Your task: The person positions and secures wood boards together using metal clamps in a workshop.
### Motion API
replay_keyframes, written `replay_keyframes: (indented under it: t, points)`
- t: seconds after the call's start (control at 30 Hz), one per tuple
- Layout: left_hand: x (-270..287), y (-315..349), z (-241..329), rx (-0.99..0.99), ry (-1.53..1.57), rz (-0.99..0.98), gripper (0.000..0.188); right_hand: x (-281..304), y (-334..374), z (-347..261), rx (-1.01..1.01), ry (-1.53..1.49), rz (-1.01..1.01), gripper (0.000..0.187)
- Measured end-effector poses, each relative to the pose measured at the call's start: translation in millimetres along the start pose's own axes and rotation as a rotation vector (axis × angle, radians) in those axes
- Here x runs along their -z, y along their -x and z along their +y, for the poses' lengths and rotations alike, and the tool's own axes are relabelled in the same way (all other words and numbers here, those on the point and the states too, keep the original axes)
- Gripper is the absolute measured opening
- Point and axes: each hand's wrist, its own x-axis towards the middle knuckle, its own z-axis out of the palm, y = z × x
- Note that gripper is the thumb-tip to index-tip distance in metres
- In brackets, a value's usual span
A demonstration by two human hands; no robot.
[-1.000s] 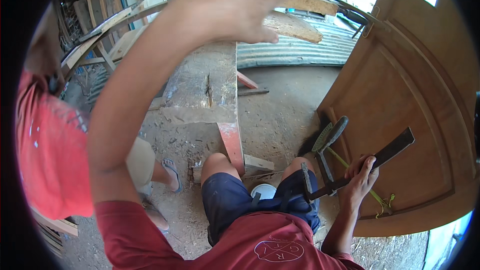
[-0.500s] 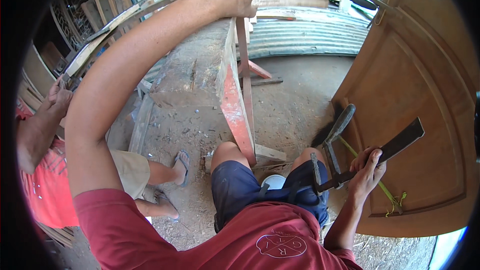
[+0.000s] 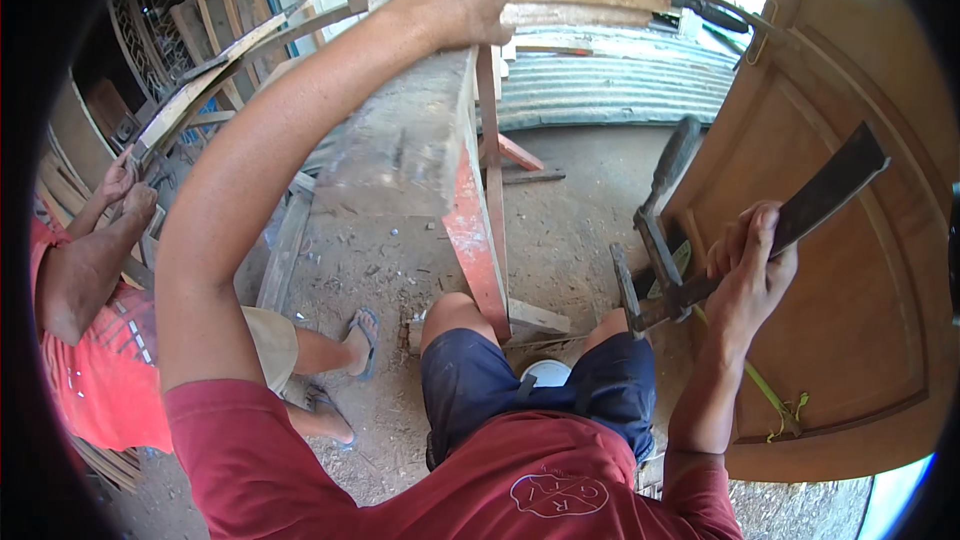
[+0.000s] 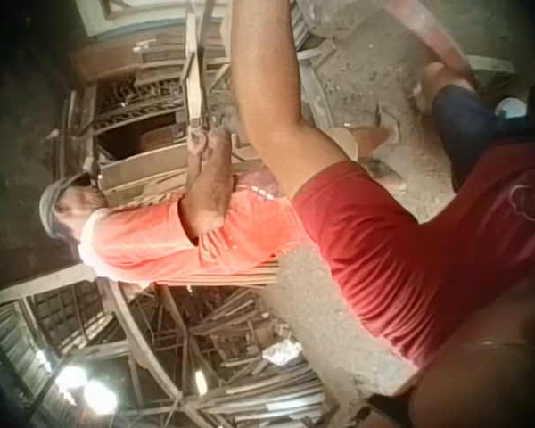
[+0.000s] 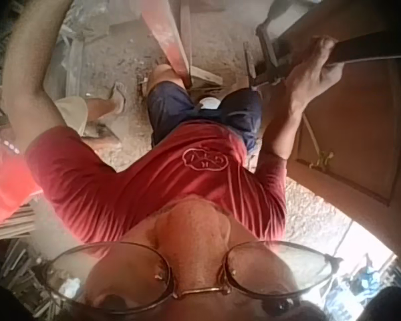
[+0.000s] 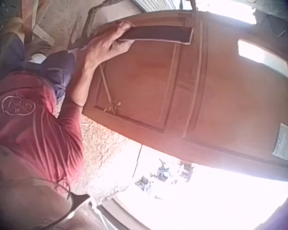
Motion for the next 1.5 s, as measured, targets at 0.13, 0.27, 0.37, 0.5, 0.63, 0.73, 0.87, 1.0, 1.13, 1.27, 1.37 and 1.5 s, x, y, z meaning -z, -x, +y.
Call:
replay_keyframes:
  t: [0.13,0.27,0.37,0.5,0.63,0.73,0.87,1.0,1.13,1.27,1.37,1.5]
  points:
    - [3.7,-1.2,-3.2,-0.015,0.079,-0.005,0.097,-14.5,-35.9,-54.2,0.193,-0.128,0.025,0.029]
    - [-7.2,-3.9,-3.3,0.033,0.082,0.042,0.089,-31.7,-84.1,-109.5,0.297,-0.255,-0.134,0.022]
    - [-6.3,-4.8,-8.2,0.060,0.072,0.054,0.085,-67.4,-121.9,-126.1,0.394,-0.156,-0.075,0.021]
    - [-19.3,1.6,-9.0,0.022,0.076,0.109,0.081,-123.2,-151.9,-155.6,0.407,-0.205,-0.199,0.021]
    - [-42.8,-4.4,-4.0,0.138,0.002,0.180,0.101,-173.7,-153.3,-176.6,0.402,-0.116,-0.118,0.029]
    - [-42.4,-1.5,-5.8,0.162,0.012,0.211,0.099,-179.0,-175.2,-180.6,0.443,-0.162,-0.276,0.028]
    - [-30.4,-4.1,-6.8,0.199,0.038,0.174,0.100,-179.5,-194.8,-195.8,0.531,-0.107,-0.334,0.028]
    - [-39.1,4.6,-7.4,0.127,0.041,0.246,0.094,-198.1,-213.6,-196.7,0.326,-0.153,-0.318,0.031]
    - [-34.1,1.8,-6.4,0.143,0.080,0.268,0.093,-214.9,-227.0,-184.5,0.323,-0.174,-0.343,0.035]
    - [-35.7,1.8,-10.1,0.144,0.097,0.253,0.098,-225.3,-248.8,-183.0,0.320,-0.185,-0.407,0.036]
    - [-48.0,2.4,-9.8,0.158,0.037,0.345,0.094,-230.9,-257.1,-177.7,0.291,-0.167,-0.436,0.036]
    - [-44.5,-0.1,-13.2,0.106,0.093,0.297,0.098,-233.4,-265.3,-179.9,0.265,-0.180,-0.466,0.036]
